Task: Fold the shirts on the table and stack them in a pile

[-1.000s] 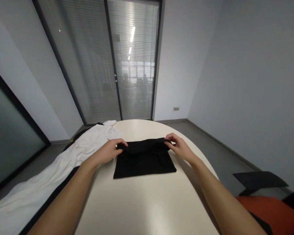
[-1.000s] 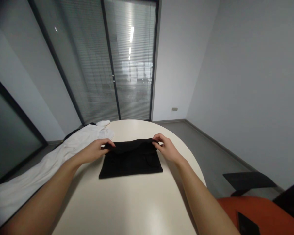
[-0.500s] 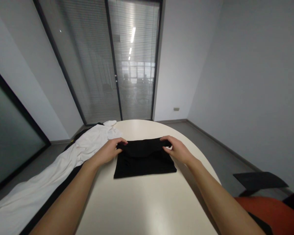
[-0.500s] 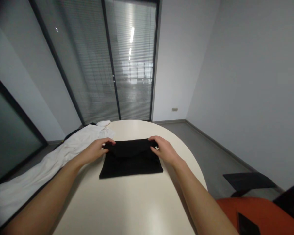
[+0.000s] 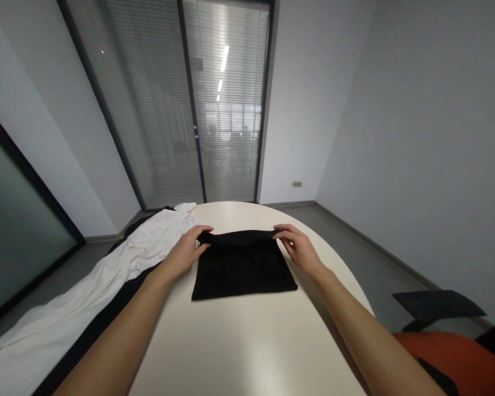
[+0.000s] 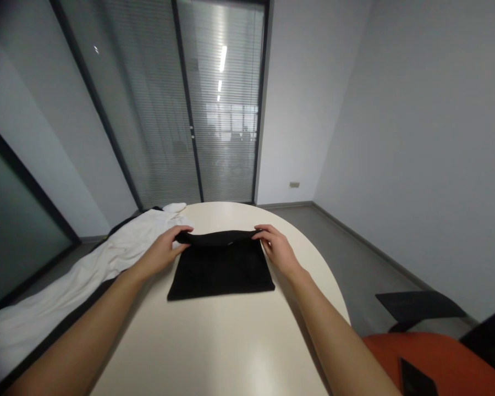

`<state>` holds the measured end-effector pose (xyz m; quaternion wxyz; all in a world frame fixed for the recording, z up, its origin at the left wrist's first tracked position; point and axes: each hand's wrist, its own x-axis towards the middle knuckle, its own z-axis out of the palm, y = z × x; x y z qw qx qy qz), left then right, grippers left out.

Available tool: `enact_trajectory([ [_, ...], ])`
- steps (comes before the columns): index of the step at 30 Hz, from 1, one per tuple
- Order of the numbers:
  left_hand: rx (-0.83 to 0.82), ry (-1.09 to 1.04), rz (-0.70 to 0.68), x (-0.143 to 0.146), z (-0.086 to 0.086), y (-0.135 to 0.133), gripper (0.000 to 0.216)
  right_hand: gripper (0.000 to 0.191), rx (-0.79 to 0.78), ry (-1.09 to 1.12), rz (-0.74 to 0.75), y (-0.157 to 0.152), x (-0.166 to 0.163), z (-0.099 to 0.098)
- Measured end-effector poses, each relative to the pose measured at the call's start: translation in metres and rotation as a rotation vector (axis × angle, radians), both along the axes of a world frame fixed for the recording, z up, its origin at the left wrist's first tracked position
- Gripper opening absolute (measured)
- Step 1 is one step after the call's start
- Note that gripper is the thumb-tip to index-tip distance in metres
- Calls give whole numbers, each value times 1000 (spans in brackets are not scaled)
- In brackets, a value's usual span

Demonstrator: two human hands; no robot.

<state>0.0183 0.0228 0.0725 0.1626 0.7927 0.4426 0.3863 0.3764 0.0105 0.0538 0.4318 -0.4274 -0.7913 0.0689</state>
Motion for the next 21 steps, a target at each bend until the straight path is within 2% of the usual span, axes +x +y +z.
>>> enact_trajectory([
  [4,-22,65,69,-2,-4,5,20,31,-41,-142,76,0,4,0],
  [7,-50,79,107,-5,-10,7,23,33,-18,-265,90,-1,9,2],
  [12,-67,13,171,-6,-23,12,31,11,-6,-361,102,-3,9,5],
  [14,-66,-16,197,-6,-25,12,34,13,-6,-379,74,-4,6,4],
  [18,-42,-13,211,-3,-23,10,27,25,-53,-432,32,-9,-4,1],
  [21,-16,6,194,-1,-19,8,24,23,-54,-420,30,-14,-14,4],
])
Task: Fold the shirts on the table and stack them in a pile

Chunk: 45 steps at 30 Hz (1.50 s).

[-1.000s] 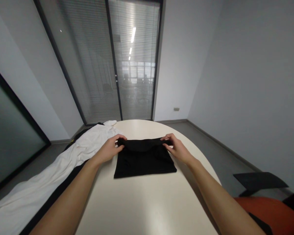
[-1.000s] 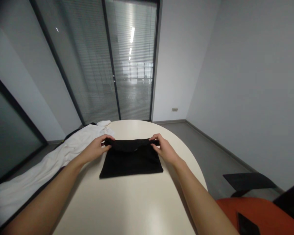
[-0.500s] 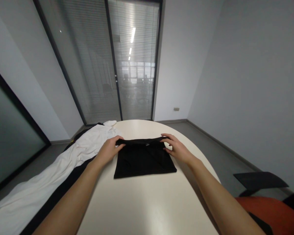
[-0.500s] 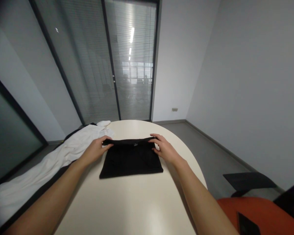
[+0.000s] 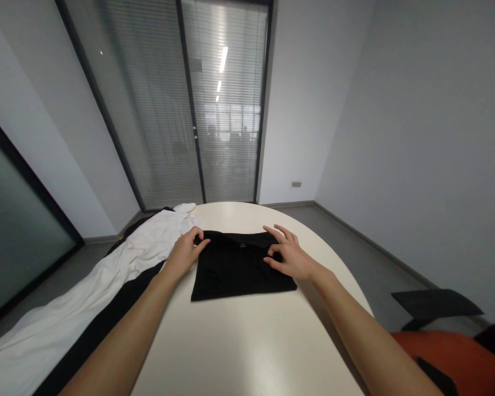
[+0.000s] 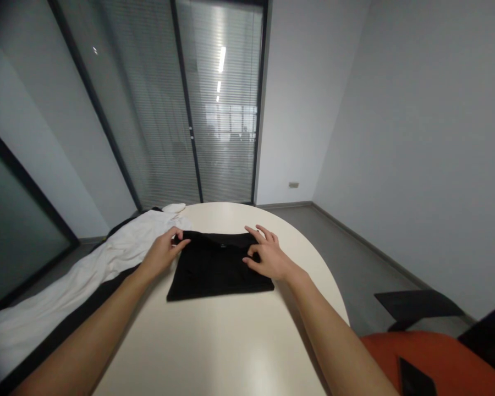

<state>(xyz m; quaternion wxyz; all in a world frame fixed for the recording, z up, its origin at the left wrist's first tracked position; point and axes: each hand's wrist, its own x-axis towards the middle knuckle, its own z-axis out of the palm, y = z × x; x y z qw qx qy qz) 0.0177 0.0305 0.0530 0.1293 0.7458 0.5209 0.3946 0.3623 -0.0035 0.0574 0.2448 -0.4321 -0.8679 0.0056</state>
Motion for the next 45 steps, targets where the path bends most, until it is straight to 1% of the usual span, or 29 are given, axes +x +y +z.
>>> enact_trajectory([
  [3,10,-24,-4,2,0,0,23,18,22,41,57,-6,-11,6],
  [7,1,-20,23,2,-4,3,18,18,-58,26,224,-15,-26,14],
  [9,10,-50,-2,3,-6,3,13,17,-78,11,285,-19,-33,16],
  [11,35,-98,-47,3,-5,3,12,16,-66,-4,320,-21,-38,15],
  [13,55,-126,-76,3,-3,3,11,17,-47,-13,309,-22,-41,12],
  [15,66,-115,-89,3,-2,2,8,21,-33,-17,257,-20,-40,9],
  [18,84,-56,-92,2,2,1,16,32,-33,-32,179,-16,-37,3],
  [20,109,11,-35,3,8,-2,22,41,-29,-18,142,-11,-34,-1],
  [23,126,162,156,8,25,-12,25,48,6,52,89,-5,-29,-5],
  [24,69,215,195,10,31,-16,26,50,16,76,80,-4,-28,-7],
  [27,-236,400,185,19,47,-32,36,53,12,127,85,-1,-26,-9],
  [29,-353,512,158,27,52,-43,38,54,-6,153,97,0,-26,-10],
  [30,-385,554,141,31,53,-47,37,55,-13,166,99,0,-26,-11],
  [32,-410,604,111,37,53,-54,36,57,-19,194,90,0,-27,-11],
  [35,-418,622,85,44,49,-59,36,60,-11,223,75,-1,-27,-10],
  [37,-435,596,55,44,46,-58,37,58,-11,235,70,0,-27,-10],
  [40,-451,498,-53,43,42,-54,35,43,-26,262,44,3,-26,-13],
  [43,-392,405,-202,44,40,-54,29,29,-24,305,0,8,-24,-15],
  [45,-329,359,-311,47,39,-55,25,28,-12,336,-4,9,-24,-15],
])
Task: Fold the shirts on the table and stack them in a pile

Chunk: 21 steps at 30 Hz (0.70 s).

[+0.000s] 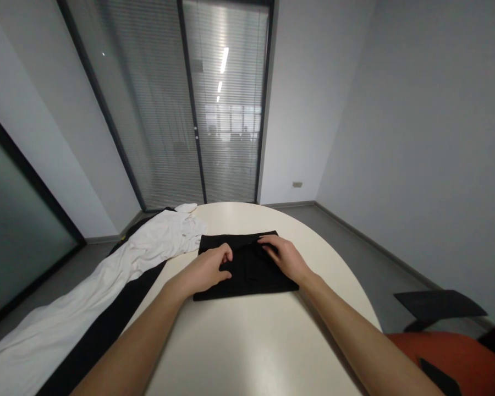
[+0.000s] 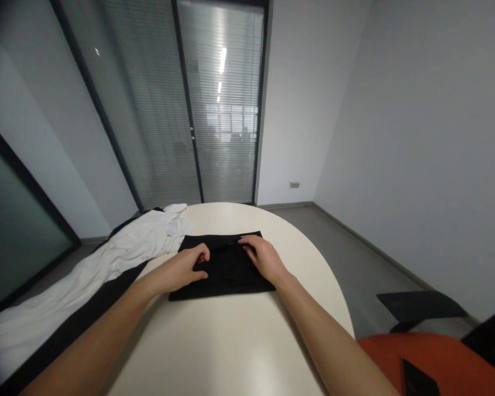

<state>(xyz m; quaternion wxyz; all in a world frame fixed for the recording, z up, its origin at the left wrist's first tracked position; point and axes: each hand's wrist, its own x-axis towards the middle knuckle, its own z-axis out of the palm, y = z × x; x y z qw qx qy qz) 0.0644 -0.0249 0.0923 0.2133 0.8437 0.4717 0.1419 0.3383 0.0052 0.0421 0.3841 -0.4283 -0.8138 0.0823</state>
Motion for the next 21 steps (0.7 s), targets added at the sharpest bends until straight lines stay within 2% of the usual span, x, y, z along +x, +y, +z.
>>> enact_trajectory([
  [3,11,-58,-139,6,-5,-2,26,32,23,21,33,-2,-1,2],
  [6,-23,-61,-214,12,-12,-1,33,33,29,38,56,-5,-1,4],
  [8,-81,-78,-228,13,-17,1,37,34,15,60,38,-6,-2,4],
  [11,-155,-135,-217,15,-22,3,31,33,-17,84,-11,-6,-1,4],
  [16,-233,-208,-215,12,-16,5,19,22,-41,-16,40,-6,6,12],
  [18,-175,-195,-186,6,-10,7,19,26,-32,-104,72,-7,11,15],
  [21,113,-85,-91,-10,-4,13,32,43,-27,-208,114,-7,18,15],
])
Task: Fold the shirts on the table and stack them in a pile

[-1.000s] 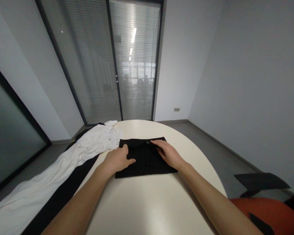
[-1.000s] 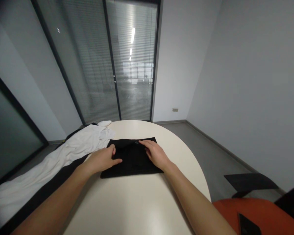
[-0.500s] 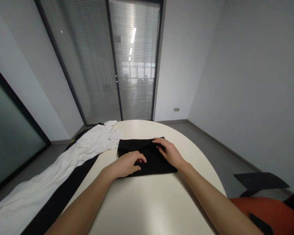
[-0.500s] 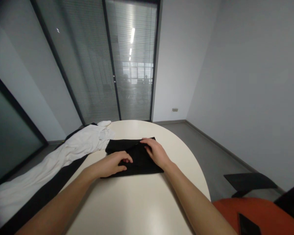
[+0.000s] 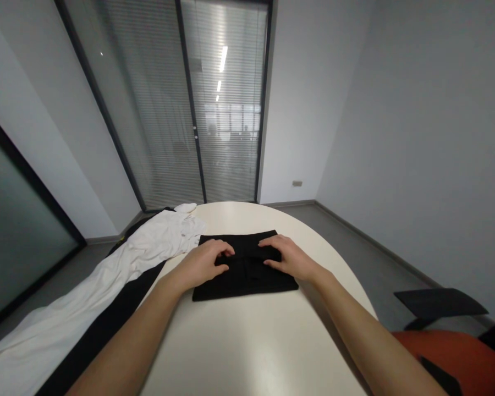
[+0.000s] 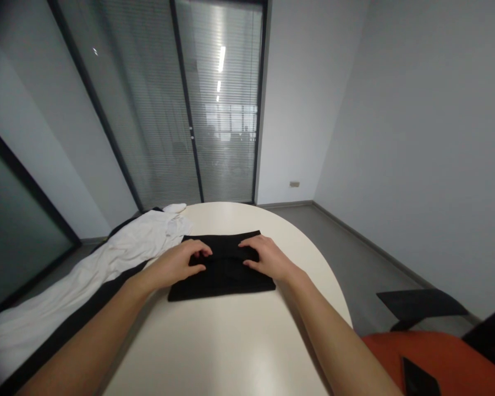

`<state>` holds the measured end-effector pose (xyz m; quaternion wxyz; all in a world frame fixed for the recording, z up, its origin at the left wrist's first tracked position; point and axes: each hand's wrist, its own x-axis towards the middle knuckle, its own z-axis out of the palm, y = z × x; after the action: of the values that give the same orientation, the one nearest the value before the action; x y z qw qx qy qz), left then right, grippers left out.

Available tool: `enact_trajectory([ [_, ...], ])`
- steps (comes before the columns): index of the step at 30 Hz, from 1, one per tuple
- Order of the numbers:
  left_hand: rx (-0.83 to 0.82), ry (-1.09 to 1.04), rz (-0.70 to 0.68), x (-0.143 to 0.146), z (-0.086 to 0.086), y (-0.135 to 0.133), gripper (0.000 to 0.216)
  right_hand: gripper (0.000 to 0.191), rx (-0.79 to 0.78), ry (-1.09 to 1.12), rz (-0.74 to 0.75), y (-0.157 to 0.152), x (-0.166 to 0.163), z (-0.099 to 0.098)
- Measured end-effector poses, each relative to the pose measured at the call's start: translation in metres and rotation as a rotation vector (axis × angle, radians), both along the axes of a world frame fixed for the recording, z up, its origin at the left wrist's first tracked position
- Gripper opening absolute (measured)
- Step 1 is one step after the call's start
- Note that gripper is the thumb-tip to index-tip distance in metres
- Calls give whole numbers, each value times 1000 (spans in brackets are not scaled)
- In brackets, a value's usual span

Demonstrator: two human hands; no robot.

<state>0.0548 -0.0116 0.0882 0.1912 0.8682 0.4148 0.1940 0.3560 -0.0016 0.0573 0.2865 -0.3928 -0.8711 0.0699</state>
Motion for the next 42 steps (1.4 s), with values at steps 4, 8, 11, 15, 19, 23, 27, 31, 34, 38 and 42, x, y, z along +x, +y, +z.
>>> enact_trajectory([
  [4,120,198,122,-23,-8,11,64,51,6,-83,-20,3,4,-5],
  [8,129,212,224,-34,-18,20,54,47,34,-156,-108,6,4,-6],
  [11,147,155,252,-32,-17,23,40,41,40,-191,-197,6,2,-5],
  [15,219,58,383,-27,-8,23,32,27,86,-129,-322,3,-3,-4],
  [19,272,-184,406,-25,-2,24,32,21,177,12,-365,0,-7,-1],
  [23,216,-309,372,-29,8,23,33,21,267,99,-337,-4,-3,6],
  [27,48,-156,249,-38,19,18,31,28,248,70,-227,-9,5,16],
  [31,-172,10,109,-46,18,14,27,39,14,-43,-5,-13,8,23],
  [34,-275,82,61,-47,16,12,26,32,-108,-128,16,-14,4,22],
  [38,-362,166,50,-43,16,9,25,27,-139,-211,24,-16,-5,19],
  [42,-370,184,30,-40,12,9,26,23,-113,-220,56,-18,-11,20],
])
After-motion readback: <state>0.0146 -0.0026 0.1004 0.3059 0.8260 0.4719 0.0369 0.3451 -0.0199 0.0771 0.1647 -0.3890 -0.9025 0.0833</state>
